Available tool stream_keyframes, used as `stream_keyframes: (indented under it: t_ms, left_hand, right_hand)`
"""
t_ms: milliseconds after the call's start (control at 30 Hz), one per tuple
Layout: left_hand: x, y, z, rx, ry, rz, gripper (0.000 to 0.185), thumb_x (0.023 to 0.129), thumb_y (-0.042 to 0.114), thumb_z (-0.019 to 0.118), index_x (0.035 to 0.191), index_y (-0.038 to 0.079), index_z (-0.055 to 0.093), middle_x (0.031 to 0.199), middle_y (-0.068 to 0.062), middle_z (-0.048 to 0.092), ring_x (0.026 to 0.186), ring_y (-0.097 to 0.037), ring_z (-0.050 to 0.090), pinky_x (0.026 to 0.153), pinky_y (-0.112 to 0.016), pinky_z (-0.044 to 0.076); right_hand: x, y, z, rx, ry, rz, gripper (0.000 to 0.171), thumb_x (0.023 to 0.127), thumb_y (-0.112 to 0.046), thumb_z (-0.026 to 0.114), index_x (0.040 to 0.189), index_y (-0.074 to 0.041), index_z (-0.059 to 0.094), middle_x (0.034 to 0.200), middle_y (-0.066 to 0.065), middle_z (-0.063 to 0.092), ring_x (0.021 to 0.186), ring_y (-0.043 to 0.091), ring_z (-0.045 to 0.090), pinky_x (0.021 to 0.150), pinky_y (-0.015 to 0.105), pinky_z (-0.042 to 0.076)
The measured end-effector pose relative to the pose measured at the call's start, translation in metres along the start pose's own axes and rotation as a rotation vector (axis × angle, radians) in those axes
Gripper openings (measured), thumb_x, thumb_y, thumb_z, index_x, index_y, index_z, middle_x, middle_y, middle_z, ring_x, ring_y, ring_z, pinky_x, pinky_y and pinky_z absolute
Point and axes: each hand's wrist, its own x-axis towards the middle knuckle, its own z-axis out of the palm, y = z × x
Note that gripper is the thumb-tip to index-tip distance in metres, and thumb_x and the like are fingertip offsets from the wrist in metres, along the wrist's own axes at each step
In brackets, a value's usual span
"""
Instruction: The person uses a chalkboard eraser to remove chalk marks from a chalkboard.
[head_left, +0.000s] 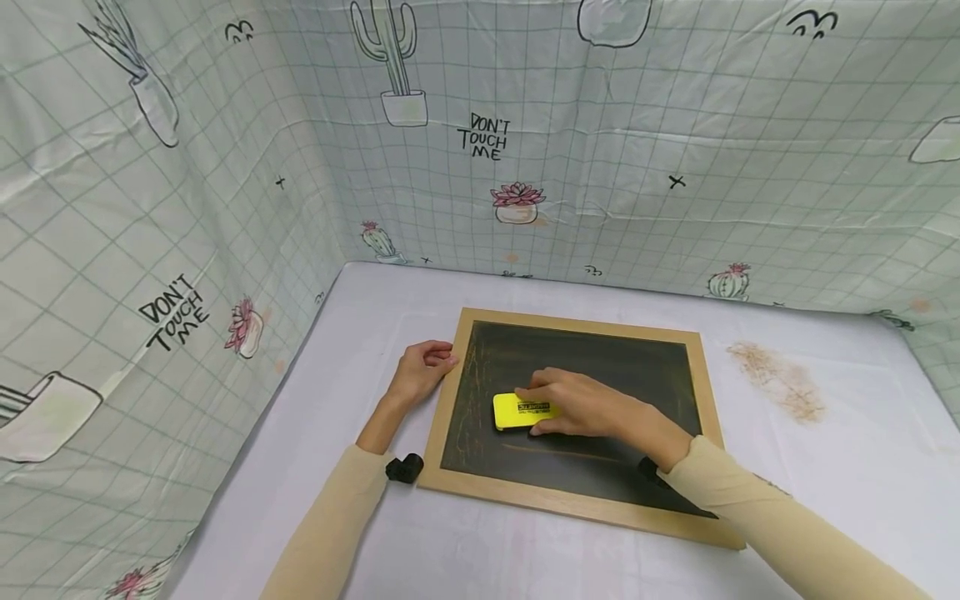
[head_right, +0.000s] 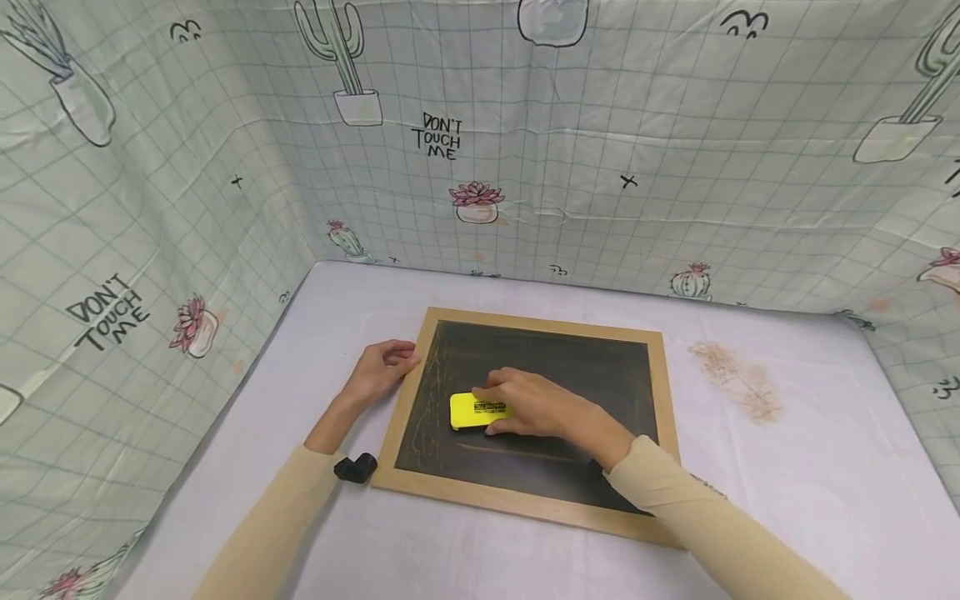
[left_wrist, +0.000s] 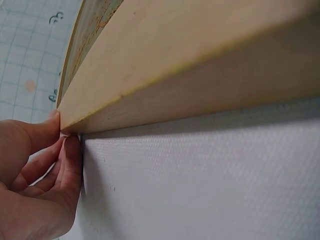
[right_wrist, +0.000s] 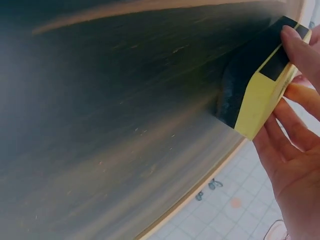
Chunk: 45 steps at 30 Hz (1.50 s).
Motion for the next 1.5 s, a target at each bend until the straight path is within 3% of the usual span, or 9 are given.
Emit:
stream_keyframes:
  t_ms: [233, 800, 1100, 1500]
  left_hand:
    - [0.000, 0.003, 0.003, -0.003, -0.003, -0.003, 0.030, 0.099, 0.005, 0.069, 0.124, -0.010, 0.066, 0.110, -0.023, 0.069, 0.096, -0.033, 0.068, 0.078, -0.032, 0.054]
    - [0.000, -0.003, 0.003, 0.018, 0.011, -0.018, 0.031, 0.099, 0.008, 0.070, 0.124, -0.009, 0.067, 0.110, -0.020, 0.070, 0.096, -0.031, 0.067, 0.082, -0.036, 0.054]
    - [0.000, -0.002, 0.002, 0.018, 0.012, 0.002, 0.031, 0.098, 0.008, 0.070, 0.124, -0.009, 0.066, 0.110, -0.021, 0.069, 0.095, -0.030, 0.067, 0.083, -0.038, 0.054]
    - [0.001, -0.003, 0.001, 0.015, 0.015, -0.007, 0.030, 0.098, 0.007, 0.070, 0.123, -0.008, 0.067, 0.109, -0.020, 0.070, 0.094, -0.030, 0.067, 0.079, -0.030, 0.052]
  right_hand:
    - [-0.010, 0.003, -0.002, -0.052, -0.005, -0.023, 0.059, 0.092, -0.032, 0.080, 0.141, -0.003, 0.062, 0.119, 0.013, 0.063, 0.101, 0.023, 0.062, 0.085, 0.036, 0.056]
    - [-0.047, 0.012, -0.006, -0.055, 0.001, 0.023, 0.057, 0.092, -0.029, 0.079, 0.140, -0.003, 0.063, 0.117, 0.013, 0.063, 0.099, 0.023, 0.063, 0.082, 0.036, 0.057]
    - [-0.067, 0.019, -0.010, -0.053, 0.039, 0.034, 0.056, 0.092, -0.029, 0.079, 0.137, -0.001, 0.065, 0.117, 0.012, 0.063, 0.096, 0.020, 0.061, 0.078, 0.034, 0.056]
    - [-0.095, 0.028, -0.011, -0.066, 0.102, 0.070, 0.056, 0.088, -0.026, 0.084, 0.133, 0.001, 0.067, 0.114, 0.012, 0.065, 0.096, 0.021, 0.064, 0.077, 0.035, 0.057]
